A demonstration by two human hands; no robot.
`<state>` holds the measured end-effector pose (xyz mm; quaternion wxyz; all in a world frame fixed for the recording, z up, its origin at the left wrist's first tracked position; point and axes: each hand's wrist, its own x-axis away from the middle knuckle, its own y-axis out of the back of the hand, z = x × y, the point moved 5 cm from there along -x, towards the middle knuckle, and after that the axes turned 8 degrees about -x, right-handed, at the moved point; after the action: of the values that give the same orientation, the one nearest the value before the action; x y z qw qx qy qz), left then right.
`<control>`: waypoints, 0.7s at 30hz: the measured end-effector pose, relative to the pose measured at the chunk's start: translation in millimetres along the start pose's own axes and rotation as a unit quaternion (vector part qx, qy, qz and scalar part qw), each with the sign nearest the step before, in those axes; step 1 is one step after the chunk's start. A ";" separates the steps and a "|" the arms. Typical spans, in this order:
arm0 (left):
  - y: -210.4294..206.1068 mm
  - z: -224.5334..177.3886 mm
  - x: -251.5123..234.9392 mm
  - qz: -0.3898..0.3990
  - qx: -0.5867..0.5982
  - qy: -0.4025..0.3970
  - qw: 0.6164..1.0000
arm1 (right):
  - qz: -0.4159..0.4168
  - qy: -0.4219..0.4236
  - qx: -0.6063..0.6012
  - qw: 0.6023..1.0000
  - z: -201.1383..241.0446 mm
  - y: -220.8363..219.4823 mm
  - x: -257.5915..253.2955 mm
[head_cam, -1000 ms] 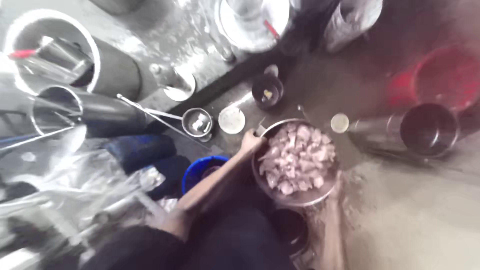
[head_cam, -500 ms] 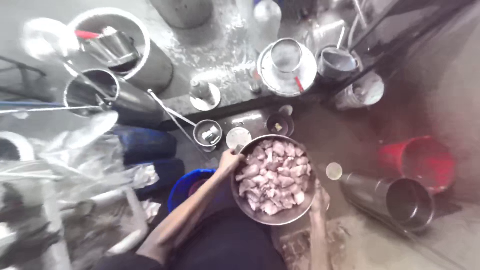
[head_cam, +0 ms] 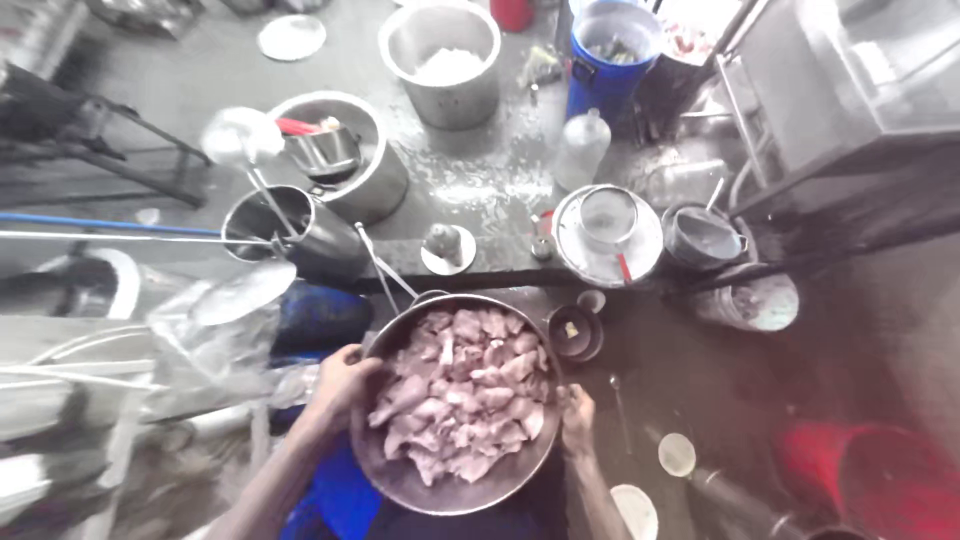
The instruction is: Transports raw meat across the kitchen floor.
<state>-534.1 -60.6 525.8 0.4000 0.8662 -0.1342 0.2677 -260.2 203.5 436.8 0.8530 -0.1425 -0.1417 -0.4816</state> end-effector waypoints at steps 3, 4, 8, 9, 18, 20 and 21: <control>20.8 -16.3 0.5 -0.044 0.042 0.018 0.998 | 0.076 0.040 -0.076 0.993 27.5 -31.9 -37.7; 28.5 -20.4 -0.1 -0.059 0.054 0.023 0.997 | 0.103 0.035 -0.107 0.988 36.1 -44.4 -50.1; 40.6 -44.8 12.6 -0.118 0.126 0.038 0.984 | 0.168 -0.044 -0.111 0.979 77.1 -82.3 -100.5; 44.0 -47.4 17.2 -0.134 0.144 0.040 0.980 | 0.185 -0.063 -0.102 0.975 87.0 -92.1 -111.9; 71.4 -68.6 57.8 -0.207 0.261 0.061 0.941 | 0.333 -0.165 -0.026 0.928 157.7 -185.4 -172.9; 70.7 -67.0 54.9 -0.207 0.297 0.058 0.930 | 0.357 -0.168 0.018 0.919 161.3 -203.0 -184.1; 67.5 -68.0 53.7 -0.213 0.312 0.060 0.924 | 0.368 -0.169 0.038 0.914 162.3 -210.4 -190.8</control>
<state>-544.5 -53.1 634.9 0.1647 0.9377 0.1675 0.2560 -553.2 309.9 536.1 0.9381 -0.2316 -0.2389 -0.0966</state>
